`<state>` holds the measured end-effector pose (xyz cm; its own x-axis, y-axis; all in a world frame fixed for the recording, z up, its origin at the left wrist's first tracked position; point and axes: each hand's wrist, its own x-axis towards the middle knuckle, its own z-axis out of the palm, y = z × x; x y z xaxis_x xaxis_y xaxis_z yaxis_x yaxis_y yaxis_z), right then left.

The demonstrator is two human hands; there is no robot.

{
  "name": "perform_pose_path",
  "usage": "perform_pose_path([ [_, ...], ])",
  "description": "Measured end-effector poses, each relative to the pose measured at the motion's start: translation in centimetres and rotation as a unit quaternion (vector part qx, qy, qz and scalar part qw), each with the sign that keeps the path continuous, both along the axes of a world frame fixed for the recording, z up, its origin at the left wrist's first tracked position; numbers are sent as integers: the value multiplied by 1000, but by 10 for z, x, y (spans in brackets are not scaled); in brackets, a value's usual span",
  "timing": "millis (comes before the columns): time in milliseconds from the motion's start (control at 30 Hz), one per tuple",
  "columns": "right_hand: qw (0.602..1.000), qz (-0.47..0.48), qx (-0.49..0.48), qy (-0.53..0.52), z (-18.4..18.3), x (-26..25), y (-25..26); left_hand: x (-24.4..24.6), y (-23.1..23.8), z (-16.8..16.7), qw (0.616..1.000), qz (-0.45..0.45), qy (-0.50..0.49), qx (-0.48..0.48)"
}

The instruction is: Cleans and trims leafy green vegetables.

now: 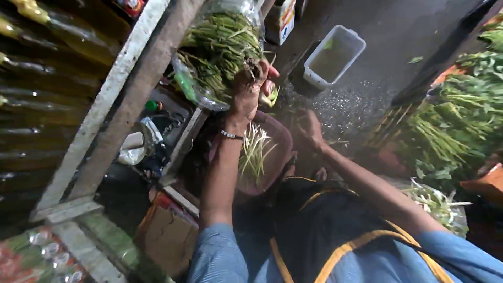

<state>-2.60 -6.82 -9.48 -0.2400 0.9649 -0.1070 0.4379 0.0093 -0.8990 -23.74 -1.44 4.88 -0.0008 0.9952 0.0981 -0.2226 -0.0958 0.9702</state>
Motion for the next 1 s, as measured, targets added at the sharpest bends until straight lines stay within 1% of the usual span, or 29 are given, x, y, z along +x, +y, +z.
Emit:
perform_pose_path([
  [67, 996, -11, 87, 35, 32, 16, 8, 15, 2, -4, 997, -29, -54, -53],
  [133, 990, 33, 133, 45, 55, 33, 17, 34, 8, -6, 989, -51, -96, -105],
  [167, 988, 59, 138, 40, 61, 41, 23, 43, 10, -7, 984, -67, -107, -124],
  [233, 987, 95, 122, 32, 63, 55, 32, 56, 7, -11, 975, -126, -111, -145],
  [333, 991, 112, 43, 51, 60, 82, 38, 75, 16, -29, 958, -218, -130, -133],
  [367, 992, 107, 20, 60, 63, 91, 38, 89, 23, -29, 952, -223, -155, -139],
  [433, 995, 63, 7, 82, 71, 108, 38, 124, 34, -28, 947, -190, -216, -143],
  [467, 996, 27, 9, 85, 75, 115, 38, 138, 34, -32, 954, -186, -204, -118],
  [533, 996, -45, 35, 61, 82, 127, 36, 171, 24, -38, 973, -161, -143, -80],
  [600, 995, -89, 53, 5, 92, 139, 36, 203, 14, -38, 987, -112, -88, -71],
  [667, 992, -101, 49, -50, 102, 156, 32, 217, 14, -38, 993, -104, -17, -47],
  [733, 987, -113, 85, -72, 105, 174, 24, 219, 23, -40, 990, -117, 80, -18],
  [800, 979, -128, 137, -78, 104, 194, 18, 215, 35, -35, 973, -147, 178, 15],
  [867, 973, -127, 170, -91, 104, 217, 7, 208, 48, -29, 944, -174, 275, 49],
  [933, 972, -133, 169, -98, 107, 241, -11, 196, 59, -27, 915, -188, 347, 88],
  [1000, 975, -132, 158, -87, 118, 270, -26, 182, 76, -26, 889, -199, 392, 132],
])
